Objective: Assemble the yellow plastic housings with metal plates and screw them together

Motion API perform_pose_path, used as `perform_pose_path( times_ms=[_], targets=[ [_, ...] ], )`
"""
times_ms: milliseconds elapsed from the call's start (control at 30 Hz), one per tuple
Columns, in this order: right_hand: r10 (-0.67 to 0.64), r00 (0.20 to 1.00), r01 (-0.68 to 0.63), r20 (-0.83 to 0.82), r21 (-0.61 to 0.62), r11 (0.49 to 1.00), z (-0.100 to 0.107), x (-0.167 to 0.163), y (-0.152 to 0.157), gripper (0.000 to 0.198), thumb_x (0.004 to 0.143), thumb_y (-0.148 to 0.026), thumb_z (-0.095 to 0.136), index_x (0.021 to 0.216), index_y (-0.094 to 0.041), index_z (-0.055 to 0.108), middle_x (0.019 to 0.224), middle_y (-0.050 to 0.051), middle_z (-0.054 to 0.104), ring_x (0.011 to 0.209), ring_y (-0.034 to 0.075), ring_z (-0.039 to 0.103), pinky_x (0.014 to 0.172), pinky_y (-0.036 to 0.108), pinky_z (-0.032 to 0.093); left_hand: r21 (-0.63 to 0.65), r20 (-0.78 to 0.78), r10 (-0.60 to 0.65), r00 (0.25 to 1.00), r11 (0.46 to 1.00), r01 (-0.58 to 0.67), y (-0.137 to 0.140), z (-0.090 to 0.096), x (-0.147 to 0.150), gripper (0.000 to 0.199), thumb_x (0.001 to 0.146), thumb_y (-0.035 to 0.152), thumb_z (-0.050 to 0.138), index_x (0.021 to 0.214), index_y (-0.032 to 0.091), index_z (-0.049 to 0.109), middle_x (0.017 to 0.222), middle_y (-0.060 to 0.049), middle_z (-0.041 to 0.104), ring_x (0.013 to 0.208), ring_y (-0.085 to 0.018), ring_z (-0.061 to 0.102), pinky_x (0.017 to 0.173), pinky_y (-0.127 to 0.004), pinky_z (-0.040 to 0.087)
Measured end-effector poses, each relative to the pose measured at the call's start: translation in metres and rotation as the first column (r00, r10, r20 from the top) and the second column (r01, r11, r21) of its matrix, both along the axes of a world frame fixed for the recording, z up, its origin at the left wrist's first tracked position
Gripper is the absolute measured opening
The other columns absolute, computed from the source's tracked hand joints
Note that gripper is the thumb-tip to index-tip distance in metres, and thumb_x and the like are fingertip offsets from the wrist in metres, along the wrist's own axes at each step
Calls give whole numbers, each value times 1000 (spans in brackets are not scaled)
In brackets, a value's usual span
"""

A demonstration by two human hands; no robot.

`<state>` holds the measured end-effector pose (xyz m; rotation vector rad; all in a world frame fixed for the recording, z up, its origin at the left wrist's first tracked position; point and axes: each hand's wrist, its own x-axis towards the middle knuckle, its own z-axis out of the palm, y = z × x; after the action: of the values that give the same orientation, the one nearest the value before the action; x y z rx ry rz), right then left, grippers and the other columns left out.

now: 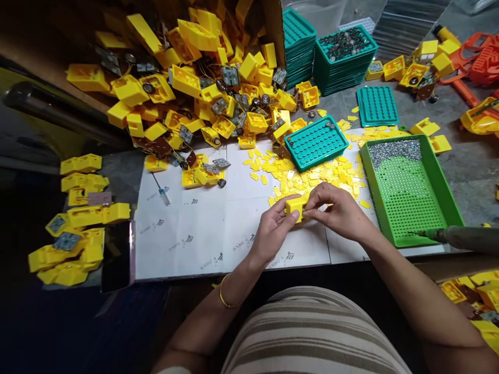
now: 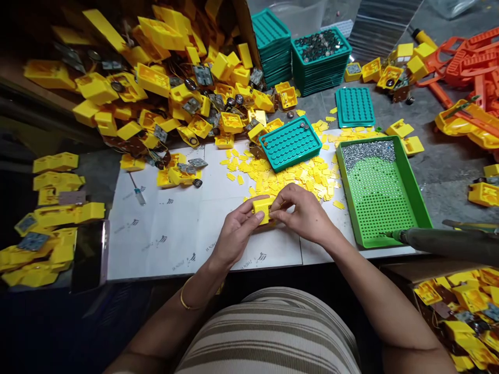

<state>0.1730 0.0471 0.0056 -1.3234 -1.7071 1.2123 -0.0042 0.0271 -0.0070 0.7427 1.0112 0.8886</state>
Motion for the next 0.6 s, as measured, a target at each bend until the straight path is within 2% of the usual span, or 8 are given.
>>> perform_pose_path(
  times_ms=[133,200,300,433,500,600],
  targets=[
    [-54,985,5,-165,-283,959,-2,-3,-5,30,70,-29,75,91,-20,55,100,0,57,65,10,63,56,23,48,41,-55,-79,995,996,81,1,4,-6,41,77,35,73,113,17,69,110,-8,72,102,-24,66,91,-31,50],
    [-34,979,-40,-199,-357,933,-3,-2,-6,36,68,-30,77,94,-20,54,100,0,57,63,9,63,56,22,47,38,-81,-123,989,991,127,0,5,-8,43,78,37,72,116,16,67,112,-9,71,102,-24,66,92,-33,50],
    [-20,963,-102,-268,-433,895,-5,0,-5,35,66,-30,78,89,-18,54,84,-3,57,58,8,59,53,20,44,50,-122,-162,979,984,169,-6,5,-9,45,80,37,69,119,15,63,113,-9,71,102,-23,66,91,-33,51],
    [0,946,-163,-324,-476,864,-5,0,-4,29,68,-26,75,87,-18,55,62,-7,54,52,7,52,49,18,39,41,-144,-142,979,988,150,-11,6,-5,42,78,30,72,116,15,64,106,-7,72,99,-22,67,89,-31,52],
    [-37,939,-134,-342,-462,877,-6,-2,-4,28,68,-25,76,88,-17,58,67,-5,58,53,6,53,50,18,41,-23,-55,-89,995,996,88,-11,6,-2,39,76,28,73,113,16,66,107,-7,72,100,-23,68,91,-34,53],
    [-145,909,-54,-391,-456,888,-10,-5,-8,34,71,-34,76,97,-17,63,87,0,64,59,7,59,56,21,50,-218,144,53,988,976,-21,-6,5,2,29,80,25,67,107,14,67,108,-8,71,96,-22,69,93,-40,53]
  ],
)
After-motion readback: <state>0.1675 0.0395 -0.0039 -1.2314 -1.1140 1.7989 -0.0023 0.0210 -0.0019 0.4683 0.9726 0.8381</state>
